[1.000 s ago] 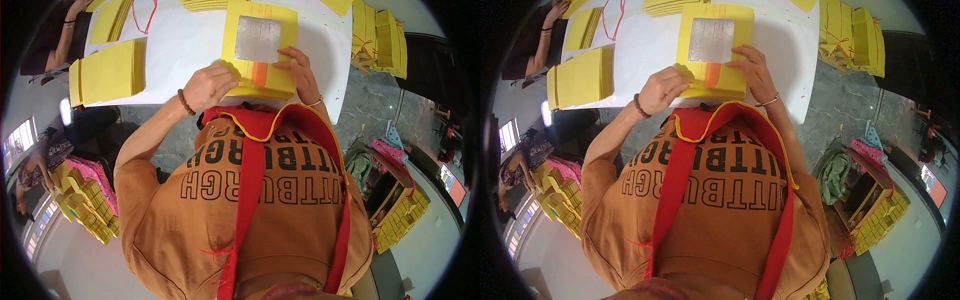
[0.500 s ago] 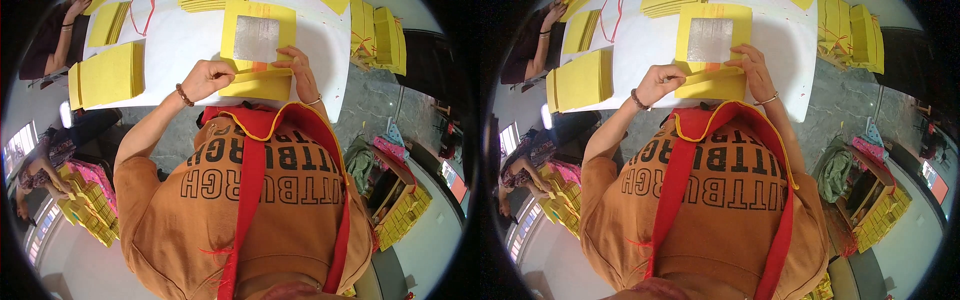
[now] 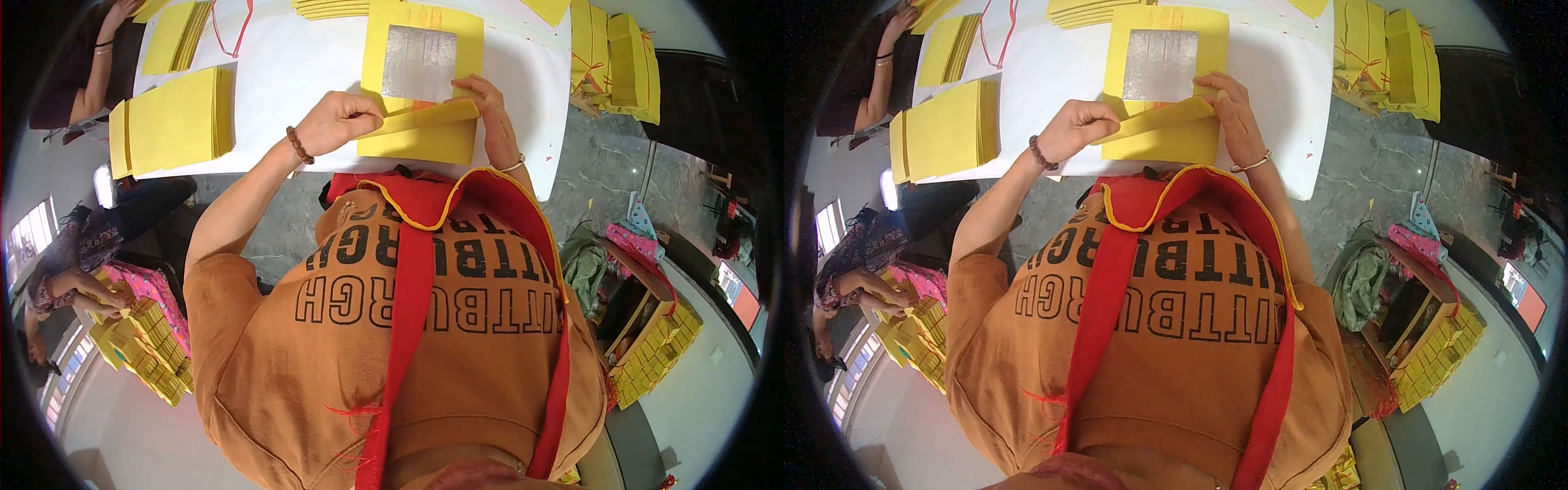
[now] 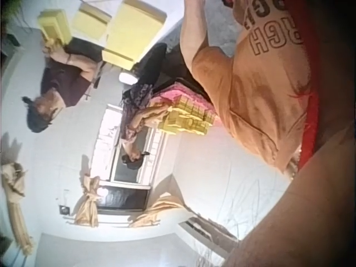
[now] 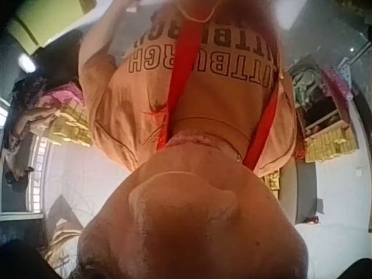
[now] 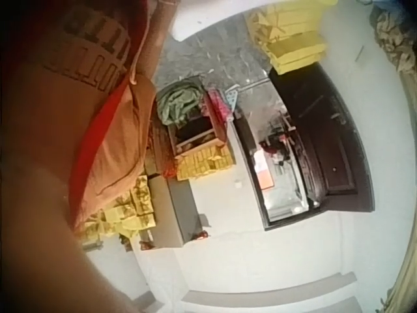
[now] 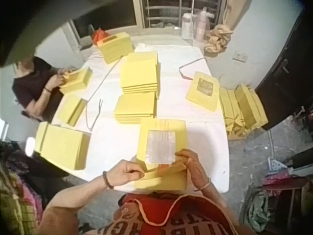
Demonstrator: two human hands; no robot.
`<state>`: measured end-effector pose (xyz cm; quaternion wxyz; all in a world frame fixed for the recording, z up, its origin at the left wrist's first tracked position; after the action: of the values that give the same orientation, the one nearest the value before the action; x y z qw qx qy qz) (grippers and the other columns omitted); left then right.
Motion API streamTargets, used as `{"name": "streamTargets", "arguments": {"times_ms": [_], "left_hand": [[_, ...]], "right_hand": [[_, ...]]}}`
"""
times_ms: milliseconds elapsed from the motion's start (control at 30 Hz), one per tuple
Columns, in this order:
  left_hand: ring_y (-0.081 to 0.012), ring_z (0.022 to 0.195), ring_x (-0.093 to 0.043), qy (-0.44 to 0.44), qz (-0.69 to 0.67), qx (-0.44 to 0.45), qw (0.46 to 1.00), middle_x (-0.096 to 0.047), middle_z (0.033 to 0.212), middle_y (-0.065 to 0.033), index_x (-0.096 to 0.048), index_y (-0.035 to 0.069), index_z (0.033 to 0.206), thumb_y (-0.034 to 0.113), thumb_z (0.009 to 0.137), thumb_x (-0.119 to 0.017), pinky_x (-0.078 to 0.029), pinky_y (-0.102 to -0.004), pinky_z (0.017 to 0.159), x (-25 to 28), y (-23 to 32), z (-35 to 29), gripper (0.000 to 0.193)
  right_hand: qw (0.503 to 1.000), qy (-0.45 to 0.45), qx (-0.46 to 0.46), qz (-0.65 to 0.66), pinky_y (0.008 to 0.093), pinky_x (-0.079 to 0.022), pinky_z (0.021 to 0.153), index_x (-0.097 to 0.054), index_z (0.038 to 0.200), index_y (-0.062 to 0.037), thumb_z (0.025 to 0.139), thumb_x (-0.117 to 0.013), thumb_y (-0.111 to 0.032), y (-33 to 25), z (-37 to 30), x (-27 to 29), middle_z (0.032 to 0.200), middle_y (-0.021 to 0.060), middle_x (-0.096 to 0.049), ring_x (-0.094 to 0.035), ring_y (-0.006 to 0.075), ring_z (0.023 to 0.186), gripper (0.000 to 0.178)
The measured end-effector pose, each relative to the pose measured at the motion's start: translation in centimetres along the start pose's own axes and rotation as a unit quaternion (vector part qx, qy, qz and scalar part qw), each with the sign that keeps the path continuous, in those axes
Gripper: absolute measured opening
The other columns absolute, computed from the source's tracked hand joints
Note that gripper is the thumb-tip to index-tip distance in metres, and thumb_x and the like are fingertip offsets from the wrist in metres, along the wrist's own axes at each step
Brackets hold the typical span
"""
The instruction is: Folding and stacking sheets of yellow paper with silver foil centers, commonly known as joss paper.
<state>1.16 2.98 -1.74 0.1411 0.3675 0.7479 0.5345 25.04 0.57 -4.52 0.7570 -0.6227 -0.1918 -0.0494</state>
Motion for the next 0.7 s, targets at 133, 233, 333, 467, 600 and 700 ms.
{"name": "streamTargets", "arguments": {"times_ms": [133, 233, 333, 467, 600, 700], "left_hand": [[-0.0032, 0.060, -0.045, 0.009, -0.024, -0.005, 1.000, -0.055, 0.065, 0.0034, -0.063, -0.002, 0.082, 0.010, 0.082, -0.056, -0.037, -0.0196, 0.054, 0.2, 0.1, 0.4, 0.014], [-0.0028, 0.060, -0.045, 0.006, -0.024, 0.000, 1.000, -0.056, 0.065, 0.0033, -0.064, -0.001, 0.082, 0.011, 0.082, -0.056, -0.037, -0.0195, 0.055, 0.5, 0.1, 0.6, 0.014], [-0.0045, 0.061, -0.048, -0.023, -0.014, 0.013, 1.000, -0.058, 0.065, 0.0013, -0.066, -0.001, 0.082, 0.013, 0.080, -0.057, -0.040, -0.0207, 0.057, 0.7, 0.0, 0.7, 0.017], [-0.0039, 0.062, -0.048, -0.032, -0.025, 0.023, 0.999, -0.058, 0.065, 0.0019, -0.066, 0.000, 0.081, 0.014, 0.080, -0.057, -0.040, -0.0205, 0.058, 0.5, -0.4, 1.0, 0.017], [-0.0037, 0.062, -0.048, -0.024, -0.020, 0.014, 0.999, -0.058, 0.065, 0.0020, -0.066, 0.000, 0.081, 0.014, 0.080, -0.057, -0.040, -0.0205, 0.058, 0.6, -0.2, 0.8, 0.017], [-0.0039, 0.063, -0.049, -0.027, -0.031, 0.024, 0.999, -0.059, 0.067, 0.0021, -0.066, 0.000, 0.082, 0.014, 0.080, -0.057, -0.041, -0.0204, 0.059, 0.8, -0.3, 1.0, 0.016]], "right_hand": [[0.999, 0.001, 0.032, -0.007, 0.0379, -0.020, 0.105, -0.062, 0.105, -0.0019, 0.096, -0.024, -0.037, 2.2, 0.0, 0.0, 0.123, 0.0086, -0.050, -0.032, 0.0276, 0.124, 0.052], [0.999, -0.009, 0.036, 0.003, 0.0379, -0.020, 0.106, -0.062, 0.107, -0.0018, 0.096, -0.024, -0.038, 2.3, 0.1, 0.1, 0.123, 0.0087, -0.050, -0.032, 0.0277, 0.124, 0.054], [1.000, -0.008, 0.017, 0.020, 0.0381, -0.019, 0.106, -0.061, 0.107, -0.0018, 0.095, -0.024, -0.039, 1.0, 0.1, 0.1, 0.123, 0.0091, -0.051, -0.032, 0.0277, 0.124, 0.054], [1.000, -0.003, 0.005, 0.022, 0.0383, -0.019, 0.106, -0.062, 0.107, -0.0018, 0.095, -0.024, -0.039, 1.0, 0.0, 0.2, 0.123, 0.0096, -0.050, -0.031, 0.0279, 0.124, 0.054], [1.000, -0.007, -0.001, -0.009, 0.0382, -0.019, 0.106, -0.061, 0.107, -0.0020, 0.095, -0.022, -0.040, 0.6, 0.1, 0.1, 0.123, 0.0095, -0.050, -0.031, 0.0279, 0.124, 0.056], [0.999, 0.002, 0.026, 0.026, 0.0380, -0.021, 0.105, -0.061, 0.107, -0.0039, 0.094, -0.032, -0.036, 0.4, 0.0, 0.3, 0.123, 0.0084, -0.050, -0.032, 0.0274, 0.124, 0.046]]}}
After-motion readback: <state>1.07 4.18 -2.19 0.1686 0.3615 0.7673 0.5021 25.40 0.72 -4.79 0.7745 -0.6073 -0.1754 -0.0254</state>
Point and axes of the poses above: each hand's wrist, its own z-axis towards the middle knuckle, its own x-axis out of the back of the hand, y = z × x, the point moved 4 cm from there along z, towards the middle knuckle
